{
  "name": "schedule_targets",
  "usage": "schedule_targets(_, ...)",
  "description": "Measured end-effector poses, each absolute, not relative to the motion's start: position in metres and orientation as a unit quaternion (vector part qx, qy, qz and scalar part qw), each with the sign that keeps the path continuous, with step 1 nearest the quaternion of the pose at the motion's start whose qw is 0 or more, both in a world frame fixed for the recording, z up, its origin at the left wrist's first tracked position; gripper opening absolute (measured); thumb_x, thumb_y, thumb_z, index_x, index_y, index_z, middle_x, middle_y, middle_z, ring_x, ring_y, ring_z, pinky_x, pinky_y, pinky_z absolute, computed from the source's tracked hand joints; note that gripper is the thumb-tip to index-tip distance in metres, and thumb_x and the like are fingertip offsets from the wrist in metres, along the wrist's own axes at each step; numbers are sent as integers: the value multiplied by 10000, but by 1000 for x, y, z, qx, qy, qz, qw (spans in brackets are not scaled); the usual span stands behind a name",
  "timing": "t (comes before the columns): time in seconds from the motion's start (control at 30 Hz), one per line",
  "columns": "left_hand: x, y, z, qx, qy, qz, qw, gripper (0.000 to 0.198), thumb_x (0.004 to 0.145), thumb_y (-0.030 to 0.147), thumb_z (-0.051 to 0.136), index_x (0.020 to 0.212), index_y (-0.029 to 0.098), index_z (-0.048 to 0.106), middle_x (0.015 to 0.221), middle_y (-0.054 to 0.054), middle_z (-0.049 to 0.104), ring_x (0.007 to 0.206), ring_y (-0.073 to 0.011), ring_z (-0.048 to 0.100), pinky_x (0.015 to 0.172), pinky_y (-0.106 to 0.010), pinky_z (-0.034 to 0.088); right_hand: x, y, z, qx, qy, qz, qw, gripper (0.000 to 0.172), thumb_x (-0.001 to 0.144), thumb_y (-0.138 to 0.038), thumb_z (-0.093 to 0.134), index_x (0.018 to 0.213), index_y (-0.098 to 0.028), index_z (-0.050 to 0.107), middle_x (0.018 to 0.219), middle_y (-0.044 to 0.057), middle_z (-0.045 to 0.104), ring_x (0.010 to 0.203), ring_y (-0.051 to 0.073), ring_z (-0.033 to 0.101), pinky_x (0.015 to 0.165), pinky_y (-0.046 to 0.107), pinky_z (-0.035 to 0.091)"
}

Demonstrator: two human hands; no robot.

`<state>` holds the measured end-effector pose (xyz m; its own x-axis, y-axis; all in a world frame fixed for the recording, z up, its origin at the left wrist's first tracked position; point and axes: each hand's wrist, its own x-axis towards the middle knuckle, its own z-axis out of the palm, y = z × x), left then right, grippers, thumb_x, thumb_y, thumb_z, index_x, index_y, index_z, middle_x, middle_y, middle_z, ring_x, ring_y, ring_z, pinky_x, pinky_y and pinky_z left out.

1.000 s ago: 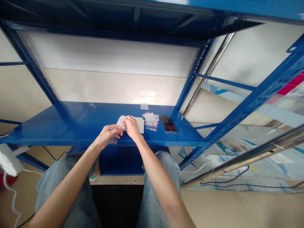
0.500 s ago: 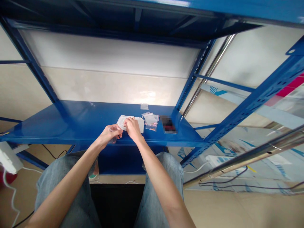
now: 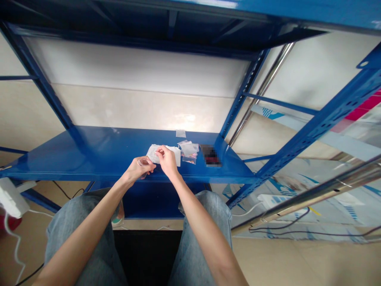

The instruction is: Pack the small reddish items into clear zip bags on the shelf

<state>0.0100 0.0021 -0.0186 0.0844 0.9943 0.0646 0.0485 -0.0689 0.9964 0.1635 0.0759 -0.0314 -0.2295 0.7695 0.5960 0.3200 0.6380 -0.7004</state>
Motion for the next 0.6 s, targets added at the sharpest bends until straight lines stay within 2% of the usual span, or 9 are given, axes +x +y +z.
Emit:
schedule_targets(0.1, 11, 3, -20, 552, 482, 478, 484, 326, 677, 397, 804, 735, 177, 571, 612, -6, 645, 430, -80, 471, 351, -180, 294, 164, 60, -25, -310, -721, 309, 538, 142, 899, -346, 677, 882, -213, 723, 883, 46, 727, 802, 206, 658, 737, 324, 512)
schedule_targets(0.3, 13, 2, -21, 599, 459, 467, 461, 267, 723, 384, 755, 734, 139, 652, 569, 15, 593, 393, -55, 405, 359, -192, 285, 170, 40, -20, -271, -731, 369, 505, 243, 856, -460, 755, 951, -240, 799, 886, 49, 739, 808, 211, 672, 741, 346, 531)
schedule_targets(0.5, 14, -1, -18, 565, 460, 476, 492, 310, 701, 401, 804, 768, 127, 673, 583, 2, 616, 390, -61, 430, 356, -193, 297, 173, 40, -18, -269, -731, 378, 500, 248, 864, -460, 747, 936, -227, 796, 920, 59, 753, 860, 213, 676, 744, 332, 515)
schedule_targets(0.6, 18, -2, -19, 534, 411, 496, 548, 292, 704, 369, 817, 807, 129, 687, 628, -12, 638, 467, -87, 526, 406, -192, 381, 174, 36, -15, -266, -744, 362, 495, 245, 886, -467, 719, 911, -233, 787, 951, 55, 713, 887, 205, 647, 737, 323, 510)
